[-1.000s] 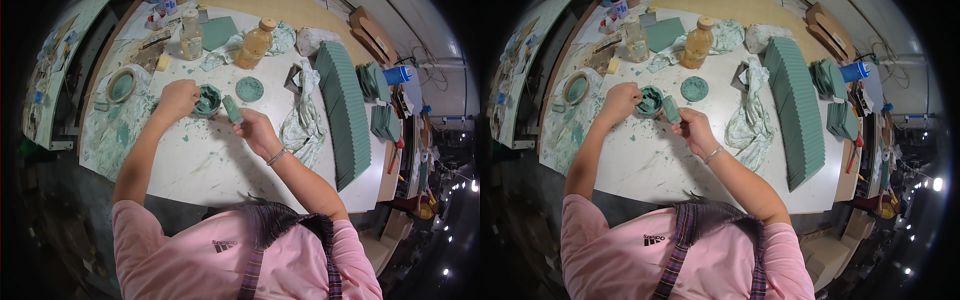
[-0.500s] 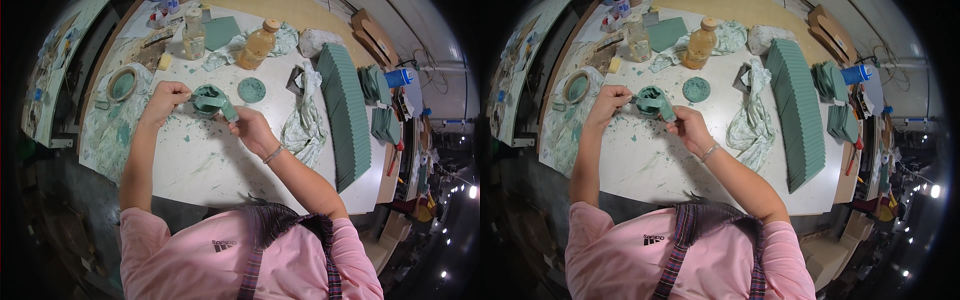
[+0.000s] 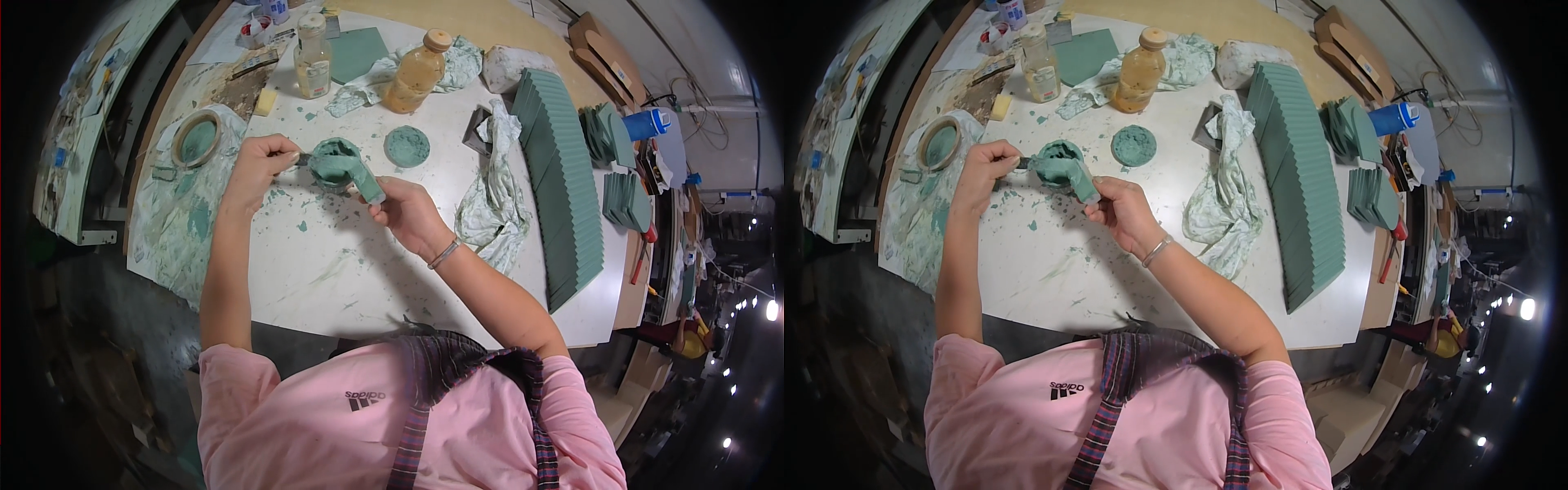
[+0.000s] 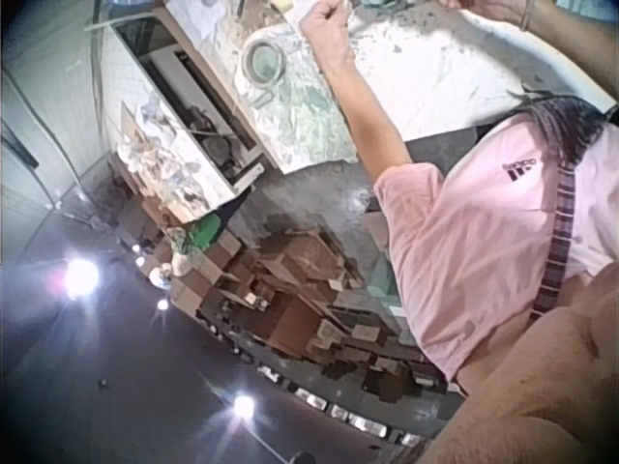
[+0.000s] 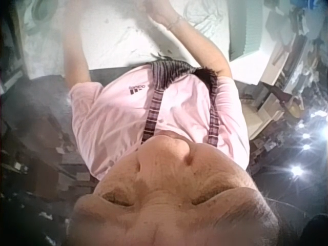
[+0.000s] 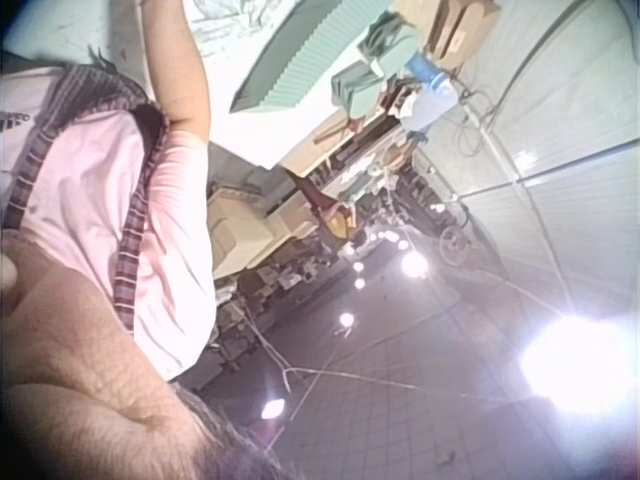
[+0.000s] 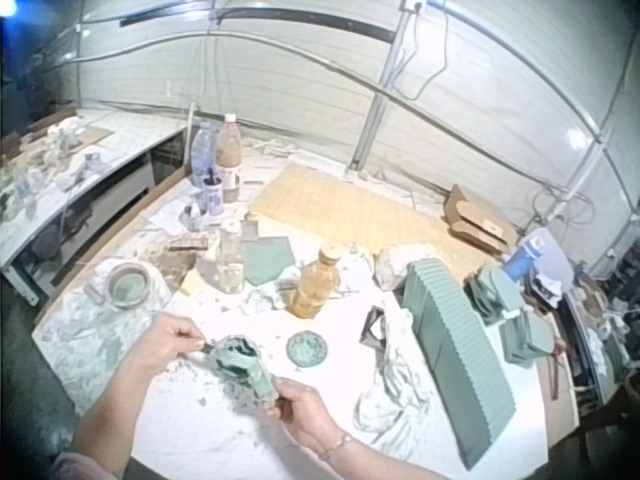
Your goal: The person wipes green ribbed panels with a white cloth, handles a small green piece, and uses a green applicator to apply a substance to the small piece.
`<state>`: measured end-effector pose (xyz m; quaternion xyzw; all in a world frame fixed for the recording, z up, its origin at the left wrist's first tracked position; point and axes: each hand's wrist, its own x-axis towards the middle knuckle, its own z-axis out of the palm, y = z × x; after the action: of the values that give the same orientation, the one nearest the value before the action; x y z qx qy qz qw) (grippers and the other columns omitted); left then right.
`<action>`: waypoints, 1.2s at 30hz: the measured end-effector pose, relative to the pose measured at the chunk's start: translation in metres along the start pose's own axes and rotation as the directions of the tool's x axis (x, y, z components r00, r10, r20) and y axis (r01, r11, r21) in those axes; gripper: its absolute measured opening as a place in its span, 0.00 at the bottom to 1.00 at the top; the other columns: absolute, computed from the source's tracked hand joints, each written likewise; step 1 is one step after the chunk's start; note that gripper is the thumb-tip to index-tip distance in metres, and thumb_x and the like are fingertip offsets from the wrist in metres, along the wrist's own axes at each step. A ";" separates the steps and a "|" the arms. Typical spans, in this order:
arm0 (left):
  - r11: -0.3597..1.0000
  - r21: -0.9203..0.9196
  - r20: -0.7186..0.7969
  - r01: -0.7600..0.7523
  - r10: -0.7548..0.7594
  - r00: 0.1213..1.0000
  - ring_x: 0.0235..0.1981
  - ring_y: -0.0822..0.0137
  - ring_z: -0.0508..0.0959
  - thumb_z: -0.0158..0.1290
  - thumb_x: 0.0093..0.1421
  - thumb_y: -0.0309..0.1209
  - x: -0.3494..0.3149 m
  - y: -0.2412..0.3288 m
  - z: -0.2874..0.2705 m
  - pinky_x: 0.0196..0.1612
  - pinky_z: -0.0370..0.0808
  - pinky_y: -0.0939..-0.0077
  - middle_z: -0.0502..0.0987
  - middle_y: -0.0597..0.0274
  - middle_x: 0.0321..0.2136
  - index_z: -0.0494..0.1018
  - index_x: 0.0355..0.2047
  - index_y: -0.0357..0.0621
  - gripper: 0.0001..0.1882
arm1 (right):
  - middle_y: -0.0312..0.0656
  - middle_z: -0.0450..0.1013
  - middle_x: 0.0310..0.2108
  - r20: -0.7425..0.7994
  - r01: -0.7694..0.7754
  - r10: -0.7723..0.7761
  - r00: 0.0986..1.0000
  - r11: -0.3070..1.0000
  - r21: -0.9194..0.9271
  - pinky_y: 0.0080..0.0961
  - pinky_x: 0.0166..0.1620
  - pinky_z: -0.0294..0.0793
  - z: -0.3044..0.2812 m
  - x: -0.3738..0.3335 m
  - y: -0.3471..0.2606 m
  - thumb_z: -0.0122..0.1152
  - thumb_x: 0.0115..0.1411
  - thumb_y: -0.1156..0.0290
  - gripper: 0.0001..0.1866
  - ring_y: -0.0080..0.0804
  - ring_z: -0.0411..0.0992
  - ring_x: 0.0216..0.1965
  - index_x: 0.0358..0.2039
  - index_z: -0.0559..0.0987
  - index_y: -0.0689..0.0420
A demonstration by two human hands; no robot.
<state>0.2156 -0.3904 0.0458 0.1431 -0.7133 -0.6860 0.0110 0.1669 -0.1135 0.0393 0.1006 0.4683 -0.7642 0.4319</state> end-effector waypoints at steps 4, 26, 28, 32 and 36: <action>0.999 0.039 -0.036 0.009 -0.008 0.999 0.28 0.79 0.69 0.58 0.58 0.17 0.000 -0.004 -0.003 0.33 0.65 0.82 0.77 0.71 0.25 0.82 0.33 0.32 0.04 | 0.43 0.79 0.32 0.016 -0.009 0.009 1.000 1.000 -0.013 0.15 0.27 0.78 0.004 -0.003 -0.001 0.53 0.71 0.69 0.14 0.22 0.76 0.26 0.42 0.80 0.68; 0.997 -0.019 0.044 -0.077 0.078 0.996 0.26 0.82 0.68 0.56 0.59 0.16 -0.011 -0.002 0.008 0.32 0.62 0.85 0.75 0.72 0.25 0.81 0.32 0.33 0.04 | 0.48 0.79 0.34 0.017 0.010 -0.011 1.000 0.999 0.044 0.13 0.27 0.79 0.002 0.001 -0.003 0.50 0.72 0.70 0.15 0.22 0.76 0.26 0.44 0.79 0.70; 1.000 0.001 -0.010 -0.019 0.019 1.000 0.27 0.80 0.69 0.58 0.59 0.15 -0.007 -0.009 0.003 0.32 0.64 0.84 0.77 0.71 0.25 0.82 0.33 0.32 0.05 | 0.47 0.79 0.34 0.015 0.006 -0.007 1.000 0.998 0.069 0.13 0.26 0.79 0.003 0.002 -0.002 0.50 0.72 0.70 0.15 0.22 0.76 0.26 0.43 0.79 0.70; 1.000 -0.006 -0.032 -0.007 0.007 0.999 0.27 0.80 0.69 0.58 0.59 0.16 -0.004 -0.014 -0.001 0.31 0.63 0.84 0.77 0.70 0.25 0.82 0.34 0.32 0.05 | 0.46 0.79 0.34 0.009 -0.005 0.004 1.000 0.999 0.054 0.13 0.26 0.78 0.002 0.001 -0.004 0.50 0.72 0.70 0.15 0.22 0.76 0.26 0.42 0.80 0.69; 1.000 -0.021 0.006 -0.014 0.014 1.000 0.26 0.80 0.69 0.58 0.59 0.16 -0.002 -0.010 0.003 0.31 0.63 0.83 0.77 0.70 0.25 0.82 0.34 0.31 0.05 | 0.45 0.79 0.40 0.022 -0.017 0.019 1.000 0.998 -0.068 0.13 0.31 0.72 0.002 0.003 -0.001 0.49 0.72 0.68 0.18 0.19 0.72 0.29 0.50 0.79 0.69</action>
<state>0.2186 -0.3875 0.0361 0.1359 -0.7070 -0.6939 0.0149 0.1648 -0.1169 0.0391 0.0815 0.4884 -0.7449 0.4472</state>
